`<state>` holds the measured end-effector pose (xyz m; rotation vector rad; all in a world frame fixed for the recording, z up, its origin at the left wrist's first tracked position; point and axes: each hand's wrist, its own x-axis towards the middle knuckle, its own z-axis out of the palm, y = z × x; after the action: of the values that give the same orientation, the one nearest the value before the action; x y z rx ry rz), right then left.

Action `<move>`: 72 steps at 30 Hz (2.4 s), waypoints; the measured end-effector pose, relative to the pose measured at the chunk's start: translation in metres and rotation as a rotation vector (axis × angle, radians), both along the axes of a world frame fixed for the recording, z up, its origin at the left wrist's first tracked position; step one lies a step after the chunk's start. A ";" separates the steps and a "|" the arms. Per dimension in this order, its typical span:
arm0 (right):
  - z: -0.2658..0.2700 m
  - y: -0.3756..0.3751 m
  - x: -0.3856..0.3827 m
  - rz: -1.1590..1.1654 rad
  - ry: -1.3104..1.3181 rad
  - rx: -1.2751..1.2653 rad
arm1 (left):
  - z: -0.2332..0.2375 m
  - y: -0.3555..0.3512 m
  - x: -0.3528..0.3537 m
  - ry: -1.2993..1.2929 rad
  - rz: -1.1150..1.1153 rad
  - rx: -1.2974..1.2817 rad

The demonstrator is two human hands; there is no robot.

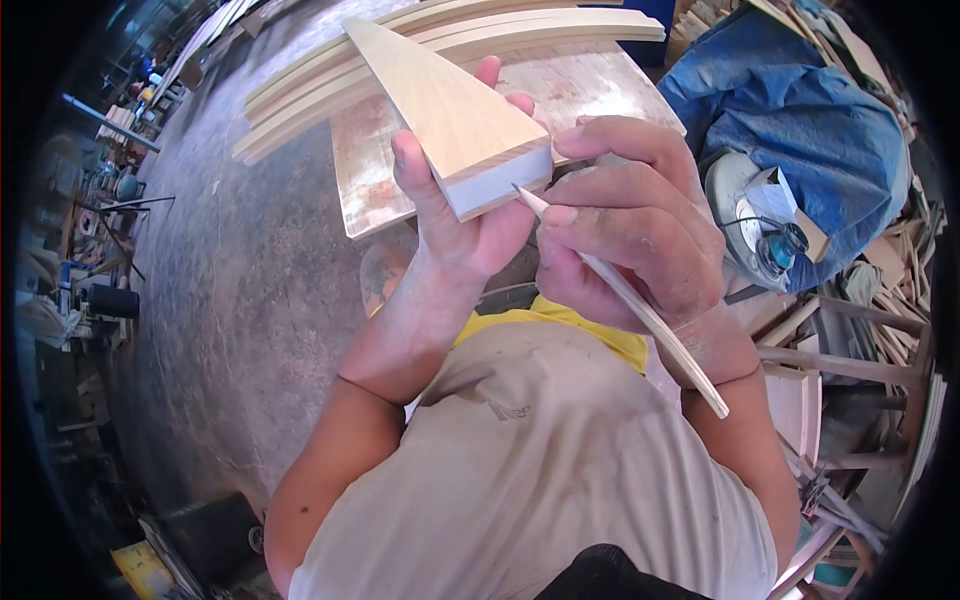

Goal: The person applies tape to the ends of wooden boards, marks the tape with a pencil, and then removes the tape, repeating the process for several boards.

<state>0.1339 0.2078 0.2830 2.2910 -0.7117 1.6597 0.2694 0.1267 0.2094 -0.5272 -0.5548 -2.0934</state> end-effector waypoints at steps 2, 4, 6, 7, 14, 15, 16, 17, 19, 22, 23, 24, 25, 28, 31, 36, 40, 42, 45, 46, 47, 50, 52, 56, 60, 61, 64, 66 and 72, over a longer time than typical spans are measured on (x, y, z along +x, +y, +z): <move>0.001 -0.001 0.001 0.018 -0.008 0.005 | 0.001 0.003 0.000 -0.010 0.040 0.016; 0.000 -0.002 0.003 0.018 -0.007 0.004 | 0.002 0.005 0.001 -0.032 0.056 0.049; 0.000 -0.001 0.004 0.020 -0.006 0.007 | 0.002 0.006 0.001 -0.017 0.044 0.051; 0.001 0.001 0.005 -0.004 0.001 0.042 | 0.003 0.006 0.001 -0.001 0.030 0.049; 0.003 0.002 0.005 -0.042 0.042 0.081 | 0.006 0.010 0.001 -0.049 0.068 0.091; 0.002 0.002 0.006 -0.041 0.042 0.083 | 0.006 0.011 0.001 -0.052 0.088 0.088; 0.001 0.001 0.006 -0.046 0.047 0.061 | 0.006 0.012 0.001 -0.055 0.107 0.086; 0.000 -0.001 0.006 -0.051 0.052 0.039 | 0.008 0.012 0.000 -0.055 0.107 0.088; -0.001 -0.002 0.004 -0.068 0.042 0.033 | 0.009 0.012 0.000 -0.009 0.060 0.127; 0.001 0.001 0.002 -0.081 0.060 0.037 | 0.006 0.007 0.001 -0.016 0.068 0.078; 0.001 0.001 0.001 -0.077 0.086 0.049 | 0.007 0.008 0.004 -0.016 0.068 0.079; 0.001 0.001 0.002 -0.077 0.086 0.050 | 0.008 0.010 0.007 -0.045 0.065 0.090; 0.000 0.000 0.004 -0.066 0.083 0.025 | 0.009 0.012 0.008 -0.075 0.061 0.100; 0.000 0.001 0.003 -0.072 0.087 0.022 | 0.011 0.012 0.004 -0.021 0.027 0.125; 0.003 0.003 -0.005 -0.080 0.085 0.040 | 0.006 0.002 0.005 0.043 -0.060 0.047; 0.010 0.005 -0.016 -0.072 0.115 -0.001 | 0.005 0.004 0.006 0.041 -0.087 0.097; -0.007 -0.013 -0.025 0.041 -0.097 0.079 | -0.004 -0.001 0.006 0.054 -0.083 0.053; -0.026 -0.020 -0.028 0.086 -0.321 0.278 | -0.005 0.008 0.003 -0.058 0.008 0.163; -0.062 -0.047 -0.035 0.112 -0.546 0.749 | -0.027 0.012 0.004 -0.388 0.075 -0.036; -0.084 -0.062 -0.035 0.219 -0.687 0.957 | -0.039 0.011 0.005 -0.437 0.014 -0.073; -0.095 -0.070 -0.034 0.325 -0.812 1.205 | -0.049 0.009 0.006 -0.456 -0.062 -0.095; -0.143 -0.102 -0.038 0.594 -0.902 1.657 | -0.088 0.009 0.008 -0.580 -0.251 -0.092; -0.168 -0.122 -0.040 0.764 -0.852 1.852 | -0.095 0.010 0.015 -0.735 -0.243 -0.148; -0.172 -0.125 -0.025 0.550 -0.838 1.940 | -0.147 -0.016 0.037 -1.168 -0.197 -0.560; -0.178 -0.112 -0.012 0.345 -0.745 1.932 | -0.204 -0.094 0.068 -1.237 -0.218 -0.074; -0.182 -0.112 -0.010 0.284 -0.758 1.898 | -0.180 -0.104 0.065 -1.060 -0.043 0.109; -0.202 -0.115 -0.008 0.111 -0.629 1.779 | -0.173 -0.164 0.049 -0.859 0.280 0.251; -0.215 -0.120 -0.010 -0.083 -0.485 1.721 | -0.185 -0.208 0.037 -0.864 0.395 0.437; -0.174 -0.110 -0.036 -0.290 -0.077 1.503 | -0.187 -0.248 -0.001 -0.826 0.469 0.613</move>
<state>0.0976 0.0977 0.1087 2.4986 -2.8331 1.0860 0.2686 -0.1215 0.0226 0.7824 -0.3895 -1.8161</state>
